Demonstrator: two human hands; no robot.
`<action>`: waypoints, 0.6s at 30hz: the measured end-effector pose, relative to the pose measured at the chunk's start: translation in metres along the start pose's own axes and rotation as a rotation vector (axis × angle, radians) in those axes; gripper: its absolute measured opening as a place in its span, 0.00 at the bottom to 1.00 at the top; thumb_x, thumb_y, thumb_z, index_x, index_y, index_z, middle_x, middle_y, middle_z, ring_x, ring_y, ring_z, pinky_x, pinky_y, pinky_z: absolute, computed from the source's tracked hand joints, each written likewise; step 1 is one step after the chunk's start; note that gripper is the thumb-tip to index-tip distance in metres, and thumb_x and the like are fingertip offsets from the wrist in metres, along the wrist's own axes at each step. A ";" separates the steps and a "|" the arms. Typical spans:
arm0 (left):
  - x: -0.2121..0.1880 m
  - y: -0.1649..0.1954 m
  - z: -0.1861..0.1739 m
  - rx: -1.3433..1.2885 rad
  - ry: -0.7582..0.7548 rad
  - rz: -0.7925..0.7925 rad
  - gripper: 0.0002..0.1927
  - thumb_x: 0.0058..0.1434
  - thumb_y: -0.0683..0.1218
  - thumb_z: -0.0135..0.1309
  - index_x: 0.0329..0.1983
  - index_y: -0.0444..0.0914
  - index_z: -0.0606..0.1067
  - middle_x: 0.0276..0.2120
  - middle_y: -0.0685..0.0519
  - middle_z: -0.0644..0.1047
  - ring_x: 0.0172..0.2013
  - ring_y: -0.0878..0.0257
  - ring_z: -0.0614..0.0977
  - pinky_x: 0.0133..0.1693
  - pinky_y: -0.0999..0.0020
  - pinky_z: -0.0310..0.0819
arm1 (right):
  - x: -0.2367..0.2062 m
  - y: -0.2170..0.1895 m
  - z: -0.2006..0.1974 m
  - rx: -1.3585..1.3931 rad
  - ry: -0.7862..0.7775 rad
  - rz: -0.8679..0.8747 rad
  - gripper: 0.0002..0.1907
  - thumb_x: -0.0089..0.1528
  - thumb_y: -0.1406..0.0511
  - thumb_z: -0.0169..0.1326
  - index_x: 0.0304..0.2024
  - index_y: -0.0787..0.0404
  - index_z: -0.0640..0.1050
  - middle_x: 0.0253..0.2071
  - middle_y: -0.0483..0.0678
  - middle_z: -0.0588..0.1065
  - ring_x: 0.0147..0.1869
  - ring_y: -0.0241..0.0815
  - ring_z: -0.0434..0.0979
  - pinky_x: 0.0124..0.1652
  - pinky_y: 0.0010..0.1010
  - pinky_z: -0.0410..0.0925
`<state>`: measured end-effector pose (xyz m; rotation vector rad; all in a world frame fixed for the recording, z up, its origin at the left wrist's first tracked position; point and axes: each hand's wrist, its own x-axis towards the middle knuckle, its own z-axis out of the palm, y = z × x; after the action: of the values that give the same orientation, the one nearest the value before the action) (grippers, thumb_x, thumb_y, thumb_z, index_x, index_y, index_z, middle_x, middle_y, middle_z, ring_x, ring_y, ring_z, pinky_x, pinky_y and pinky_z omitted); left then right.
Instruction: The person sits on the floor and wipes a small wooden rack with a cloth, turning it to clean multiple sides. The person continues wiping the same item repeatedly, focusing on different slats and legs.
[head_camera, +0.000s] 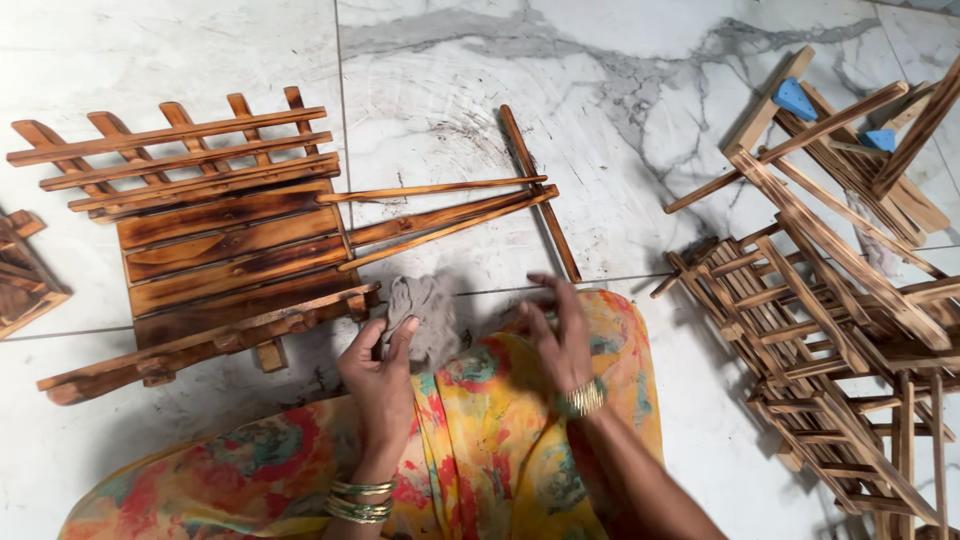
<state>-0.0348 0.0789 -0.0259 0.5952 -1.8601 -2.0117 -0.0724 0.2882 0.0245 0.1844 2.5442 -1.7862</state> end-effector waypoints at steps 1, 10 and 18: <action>-0.001 0.001 0.003 0.025 0.022 0.106 0.10 0.63 0.40 0.65 0.37 0.27 0.76 0.34 0.55 0.72 0.36 0.69 0.69 0.37 0.68 0.65 | -0.017 -0.005 0.006 0.122 -0.013 0.125 0.28 0.63 0.61 0.57 0.64 0.63 0.69 0.57 0.57 0.74 0.57 0.46 0.79 0.45 0.37 0.80; -0.034 0.006 0.019 -0.377 -0.193 -0.251 0.10 0.65 0.48 0.61 0.44 0.37 0.83 0.35 0.58 0.81 0.35 0.72 0.75 0.39 0.74 0.68 | -0.037 0.022 0.069 0.909 -0.208 0.236 0.13 0.70 0.67 0.57 0.53 0.71 0.77 0.48 0.54 0.79 0.48 0.44 0.79 0.47 0.41 0.74; -0.027 -0.007 0.009 -0.602 -0.193 -0.313 0.09 0.55 0.39 0.68 0.38 0.34 0.81 0.33 0.55 0.82 0.32 0.70 0.77 0.37 0.73 0.68 | -0.010 0.045 0.065 1.005 -0.333 0.388 0.10 0.66 0.67 0.56 0.43 0.68 0.82 0.42 0.53 0.81 0.45 0.44 0.81 0.48 0.35 0.74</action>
<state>-0.0159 0.1014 -0.0303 0.5491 -1.1849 -2.7479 -0.0600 0.2411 -0.0391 0.3224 1.1192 -2.4383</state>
